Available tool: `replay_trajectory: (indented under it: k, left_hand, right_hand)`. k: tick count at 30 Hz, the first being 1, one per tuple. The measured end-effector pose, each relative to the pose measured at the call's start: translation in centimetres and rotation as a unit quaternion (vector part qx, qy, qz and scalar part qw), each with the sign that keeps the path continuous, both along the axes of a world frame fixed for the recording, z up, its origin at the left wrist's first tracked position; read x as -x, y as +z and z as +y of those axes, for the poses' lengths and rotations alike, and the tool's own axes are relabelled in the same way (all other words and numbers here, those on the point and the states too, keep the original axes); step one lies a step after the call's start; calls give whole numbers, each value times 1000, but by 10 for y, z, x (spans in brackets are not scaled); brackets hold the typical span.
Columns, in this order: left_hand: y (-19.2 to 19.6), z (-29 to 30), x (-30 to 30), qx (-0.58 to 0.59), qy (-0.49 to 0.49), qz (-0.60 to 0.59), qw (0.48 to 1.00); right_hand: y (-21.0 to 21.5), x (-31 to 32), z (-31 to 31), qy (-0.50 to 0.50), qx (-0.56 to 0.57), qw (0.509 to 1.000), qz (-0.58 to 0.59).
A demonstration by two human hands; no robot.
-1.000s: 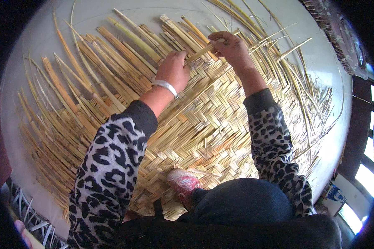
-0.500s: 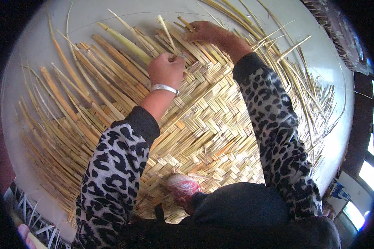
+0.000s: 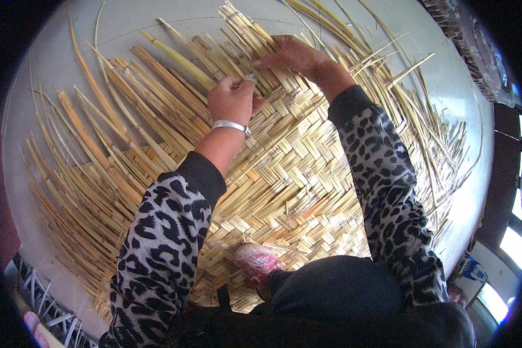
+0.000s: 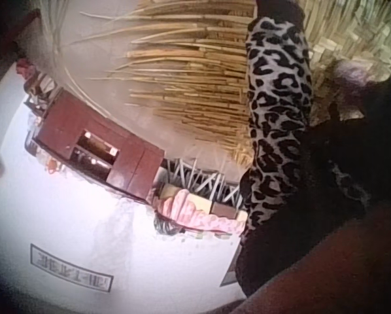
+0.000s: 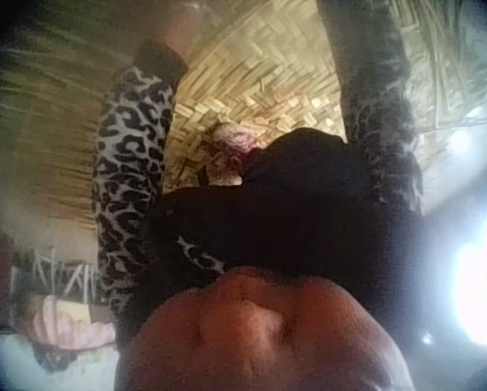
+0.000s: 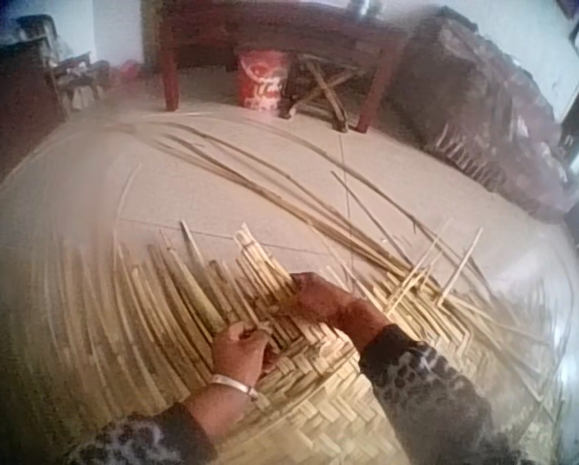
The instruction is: The person weaves a large circular mat or basket base using dried palm leaves. They interlace the leaves by hand, occasionally using scissors to trim excess material, and continue expanding the woven pattern outward.
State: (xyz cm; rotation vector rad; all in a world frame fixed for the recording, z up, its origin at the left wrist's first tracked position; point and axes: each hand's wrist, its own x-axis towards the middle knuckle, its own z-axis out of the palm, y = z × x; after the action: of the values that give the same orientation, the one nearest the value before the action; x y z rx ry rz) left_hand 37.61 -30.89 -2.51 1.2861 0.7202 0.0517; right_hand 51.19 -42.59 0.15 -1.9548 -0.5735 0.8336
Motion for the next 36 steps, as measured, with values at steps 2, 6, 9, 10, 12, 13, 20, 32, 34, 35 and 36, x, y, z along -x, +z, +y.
replay_trajectory:
  k: [2,6,9,10,12,13,20,32,34,35,36]
  left_hand:
    - [0,-1,0,-14,-2,6,1000]
    - [1,-2,2,-23,2,-11,1000]
    - [0,0,4,8,6,-9,1000]
    - [-1,2,4,12,2,-9,1000]
    - [-3,3,4,13,-6,-14,1000]
    - [-4,3,4,11,-11,-17,1000]
    - [-6,6,7,-188,-134,-62,971]
    - [-8,36,0,-48,-145,-30,988]
    - [-8,35,7,-23,-131,-42,990]
    - [-10,31,14,-27,-117,-30,992]
    - [-11,27,19,-32,-103,-34,994]
  right_hand:
    - [2,3,-3,-7,-11,1000,5]
    - [7,4,-9,-12,-56,997,59]
    - [7,3,-8,10,-106,988,113]
    - [7,3,-8,21,-131,982,135]
    - [7,2,-8,33,-120,982,145]
    - [6,1,-8,45,-116,981,147]
    - [7,1,-6,70,-6,997,-9]
    - [-14,-8,-10,73,62,988,-120]
    - [-12,-10,-9,83,139,975,-151]
    - [-9,-10,-9,109,142,967,-184]
    - [-5,-11,-9,123,182,951,-217]
